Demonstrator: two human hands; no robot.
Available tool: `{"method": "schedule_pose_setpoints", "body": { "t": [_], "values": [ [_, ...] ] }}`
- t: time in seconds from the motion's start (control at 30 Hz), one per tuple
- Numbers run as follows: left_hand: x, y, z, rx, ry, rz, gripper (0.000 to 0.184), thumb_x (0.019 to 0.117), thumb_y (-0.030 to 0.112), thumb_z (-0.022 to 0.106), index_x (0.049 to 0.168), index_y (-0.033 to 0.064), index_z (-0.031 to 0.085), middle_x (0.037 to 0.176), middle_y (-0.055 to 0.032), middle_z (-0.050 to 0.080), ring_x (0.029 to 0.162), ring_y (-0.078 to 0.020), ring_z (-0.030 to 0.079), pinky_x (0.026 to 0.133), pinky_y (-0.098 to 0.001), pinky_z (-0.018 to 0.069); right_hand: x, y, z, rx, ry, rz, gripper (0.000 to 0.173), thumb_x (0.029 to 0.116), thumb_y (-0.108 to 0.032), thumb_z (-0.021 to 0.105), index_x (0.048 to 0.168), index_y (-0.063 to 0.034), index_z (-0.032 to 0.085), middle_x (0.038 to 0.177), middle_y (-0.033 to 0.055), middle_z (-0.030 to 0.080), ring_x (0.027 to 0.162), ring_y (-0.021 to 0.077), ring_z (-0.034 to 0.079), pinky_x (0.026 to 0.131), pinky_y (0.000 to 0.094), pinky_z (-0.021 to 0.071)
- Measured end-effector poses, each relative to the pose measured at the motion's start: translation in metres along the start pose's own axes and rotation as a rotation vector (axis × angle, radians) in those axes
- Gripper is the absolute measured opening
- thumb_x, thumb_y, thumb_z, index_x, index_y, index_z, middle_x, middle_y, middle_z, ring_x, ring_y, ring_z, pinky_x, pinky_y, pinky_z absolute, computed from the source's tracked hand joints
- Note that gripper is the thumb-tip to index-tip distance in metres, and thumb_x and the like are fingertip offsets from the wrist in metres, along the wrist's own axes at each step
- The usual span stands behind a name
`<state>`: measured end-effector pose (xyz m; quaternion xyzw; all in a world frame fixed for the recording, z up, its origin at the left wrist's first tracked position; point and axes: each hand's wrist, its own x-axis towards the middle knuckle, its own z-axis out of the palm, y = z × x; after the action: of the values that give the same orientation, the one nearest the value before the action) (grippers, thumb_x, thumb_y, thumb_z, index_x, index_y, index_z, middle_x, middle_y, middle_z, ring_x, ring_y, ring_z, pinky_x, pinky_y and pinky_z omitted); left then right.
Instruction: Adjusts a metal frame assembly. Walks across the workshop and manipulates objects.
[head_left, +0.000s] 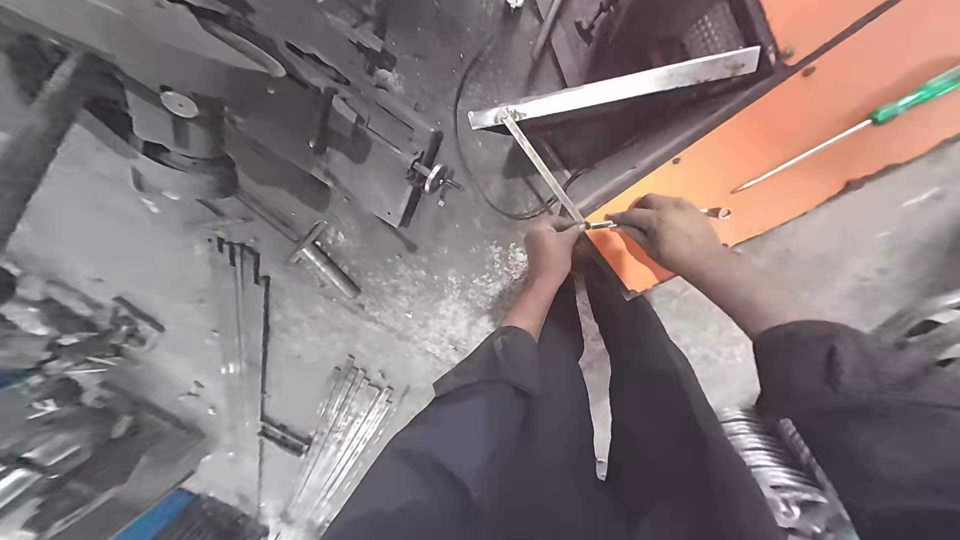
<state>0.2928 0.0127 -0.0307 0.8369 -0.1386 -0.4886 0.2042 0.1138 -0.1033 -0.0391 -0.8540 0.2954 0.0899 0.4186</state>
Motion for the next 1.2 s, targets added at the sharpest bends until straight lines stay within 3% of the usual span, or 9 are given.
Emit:
{"method": "schedule_pose_setpoints", "body": {
  "t": [0.17,0.33,0.47,0.6,0.67,0.83,0.93,1.03,1.2],
  "values": [
    [0.006,-0.002,0.007,-0.057,0.012,-0.077,0.017,0.0887,0.020,0.081,0.096,0.0054,0.075,0.091,-0.0092,0.074,0.083,-0.0197,0.072,0.083,-0.0448,0.0607,0.010,0.010,-0.005,-0.025,-0.065,-0.044,0.026,0.1060,-0.028,0.057,0.123,-0.0209,0.075,0.104,0.0149,0.072,0.097,0.0350,0.070,0.084,0.0546,0.0560],
    [0.005,0.011,-0.003,0.083,-0.068,-0.077,0.016,0.0909,0.021,0.078,0.097,0.0068,0.074,0.088,-0.0078,0.074,0.078,-0.0199,0.070,0.075,-0.0434,0.0592,-0.017,-0.009,0.012,0.258,-0.051,0.424,0.034,0.1000,-0.039,0.067,0.108,-0.0058,0.066,0.088,0.0158,0.069,0.082,0.0361,0.070,0.072,0.0614,0.0559],
    [0.010,0.032,-0.013,0.394,-0.146,0.027,0.016,0.0927,0.024,0.073,0.100,0.0102,0.076,0.095,-0.0080,0.074,0.092,-0.0245,0.070,0.086,-0.0515,0.0555,-0.041,-0.065,0.086,0.842,0.033,0.759,0.036,0.1080,-0.035,0.053,0.116,-0.0040,0.068,0.093,0.0080,0.075,0.081,0.0178,0.074,0.081,0.0421,0.0626],
    [0.004,0.032,-0.033,0.551,-0.231,0.291,0.025,0.0979,0.030,0.070,0.101,0.0049,0.068,0.092,-0.0156,0.070,0.086,-0.0343,0.069,0.074,-0.0567,0.0560,0.011,-0.143,0.127,0.887,0.110,0.878,0.038,0.1091,-0.024,0.048,0.132,0.0039,0.061,0.116,0.0226,0.070,0.110,0.0322,0.069,0.100,0.0509,0.0530],
    [0.011,0.019,-0.056,0.580,-0.253,0.363,0.038,0.1013,0.039,0.065,0.106,0.0019,0.067,0.100,-0.0195,0.068,0.095,-0.0380,0.067,0.081,-0.0591,0.0555,0.047,-0.167,0.127,0.970,0.240,0.875,0.033,0.0983,-0.013,0.063,0.126,0.0049,0.062,0.114,0.0241,0.069,0.110,0.0339,0.067,0.097,0.0535,0.0529],
    [0.047,-0.007,-0.128,0.626,-0.215,0.176,0.058,0.0990,0.057,0.060,0.138,0.0147,0.063,0.136,-0.0197,0.061,0.129,-0.0394,0.056,0.107,-0.0624,0.0441,0.093,-0.165,0.105,1.658,0.388,0.992,0.060,0.1123,-0.050,0.028,0.128,-0.0012,0.059,0.106,0.0133,0.075,0.089,0.0213,0.074,0.079,0.0408,0.0624],
    [0.061,-0.007,-0.146,0.560,-0.161,0.069,0.048,0.1016,0.037,0.065,0.140,0.0093,0.060,0.122,-0.0189,0.069,0.110,-0.0340,0.068,0.096,-0.0565,0.0545,0.101,-0.152,0.091,1.870,0.363,1.045,0.053,0.1127,-0.044,0.032,0.131,-0.0013,0.056,0.106,0.0164,0.076,0.089,0.0252,0.076,0.076,0.0397,0.0626],
    [0.079,0.012,-0.139,0.215,-0.155,0.049,0.031,0.1030,0.014,0.059,0.131,0.0016,0.061,0.103,-0.0144,0.071,0.082,-0.0216,0.073,0.080,-0.0428,0.0625,0.092,-0.143,0.075,1.660,0.147,0.985,0.060,0.1119,-0.050,0.029,0.120,-0.0013,0.064,0.094,0.0107,0.075,0.079,0.0197,0.073,0.071,0.0373,0.0606],
    [0.092,0.092,-0.121,0.486,-0.161,0.331,0.028,0.0990,0.013,0.060,0.126,0.0090,0.068,0.116,-0.0114,0.071,0.101,-0.0231,0.071,0.093,-0.0466,0.0568,0.069,-0.118,0.022,0.417,0.043,0.560,0.028,0.1042,-0.031,0.059,0.112,-0.0072,0.070,0.097,0.0146,0.071,0.090,0.0311,0.071,0.081,0.0559,0.0570]
  ]
}}
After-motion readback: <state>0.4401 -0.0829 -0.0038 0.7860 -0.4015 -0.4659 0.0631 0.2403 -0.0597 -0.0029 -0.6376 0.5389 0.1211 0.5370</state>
